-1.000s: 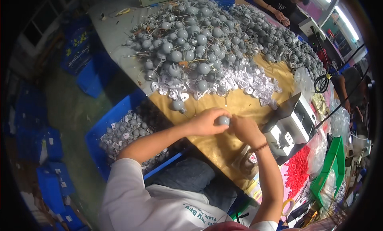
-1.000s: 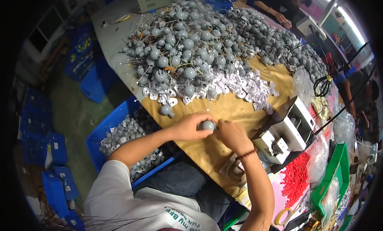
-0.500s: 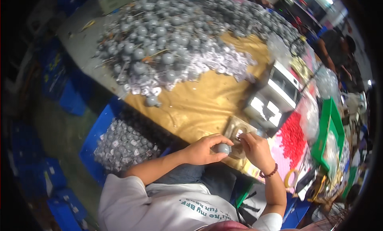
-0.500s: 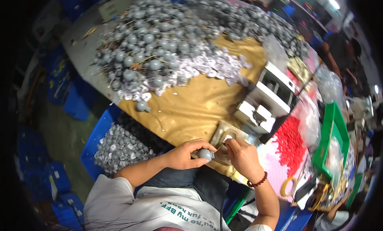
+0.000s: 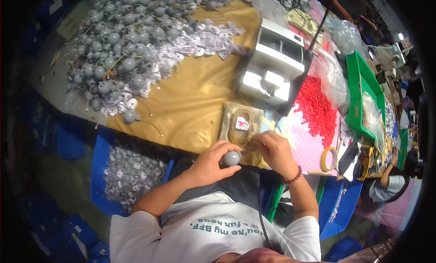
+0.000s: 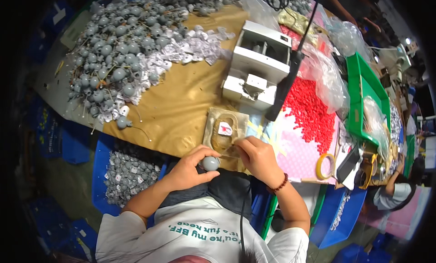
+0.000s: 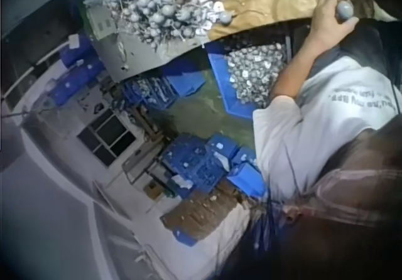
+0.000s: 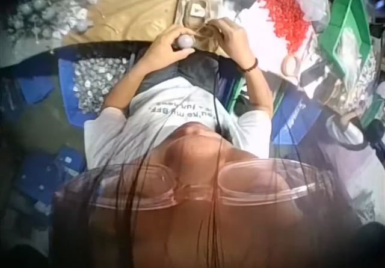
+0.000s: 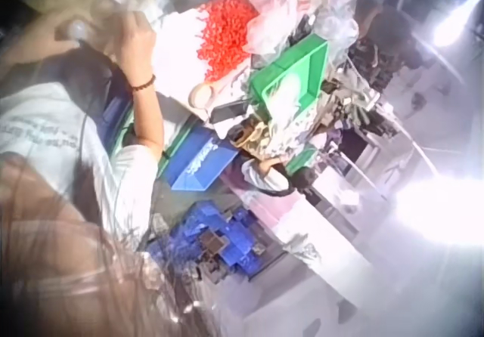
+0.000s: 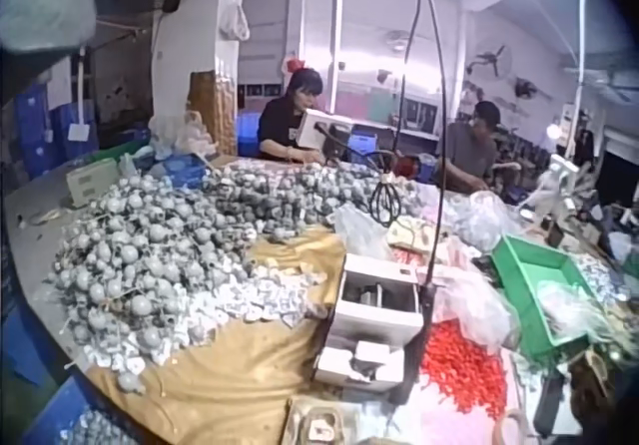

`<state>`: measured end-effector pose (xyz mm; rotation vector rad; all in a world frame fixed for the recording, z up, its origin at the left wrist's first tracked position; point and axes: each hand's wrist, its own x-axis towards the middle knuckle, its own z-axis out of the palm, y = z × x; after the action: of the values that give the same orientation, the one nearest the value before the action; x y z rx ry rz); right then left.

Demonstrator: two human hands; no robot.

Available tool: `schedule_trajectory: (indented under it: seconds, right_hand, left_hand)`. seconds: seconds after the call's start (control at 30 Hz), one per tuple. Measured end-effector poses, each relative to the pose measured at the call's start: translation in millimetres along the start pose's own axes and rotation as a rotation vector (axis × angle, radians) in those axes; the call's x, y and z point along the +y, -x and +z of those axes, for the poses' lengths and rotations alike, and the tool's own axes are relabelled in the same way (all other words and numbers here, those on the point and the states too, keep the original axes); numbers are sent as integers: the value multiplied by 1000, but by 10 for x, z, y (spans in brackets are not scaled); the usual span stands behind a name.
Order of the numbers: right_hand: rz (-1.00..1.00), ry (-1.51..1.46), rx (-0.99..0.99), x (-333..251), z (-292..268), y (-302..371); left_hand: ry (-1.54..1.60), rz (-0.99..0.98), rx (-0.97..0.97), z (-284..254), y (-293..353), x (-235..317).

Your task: The recorder is testing and assembling small round plastic toy components using a testing fixture and a handheld power tool on a factory workbench.

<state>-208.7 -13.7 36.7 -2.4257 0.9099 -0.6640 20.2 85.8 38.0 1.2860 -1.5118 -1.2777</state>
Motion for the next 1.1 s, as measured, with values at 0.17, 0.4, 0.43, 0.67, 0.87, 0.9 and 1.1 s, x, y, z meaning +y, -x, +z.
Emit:
schedule_trajectory:
  seconds: [0.17,0.4,0.43,0.67,0.87,0.9,1.1]
  right_hand:
    - [-126,105,146,163,223,-155]
    - [-252,261,118,161,317,-315]
    - [-253,277,92,171,320,-330]
    - [-294,389,-110,125,205,-350]
    - [-348,418,-151,82,158,-361]
    - [-351,430,-167,62,138,-367]
    - [-398,403,-241,189,98,-348]
  left_hand:
    - [-351,212,206,59,-125,-112]
    - [-417,221,203,31,-175,-127]
    - [-417,221,203,33,-187,-144]
    - [-434,190,147,0,-187,-160]
    - [-624,180,211,-111,-225,-114]
    - [-726,225,261,-73,-254,-112]
    - [-1079,305,319,252,-464,-310]
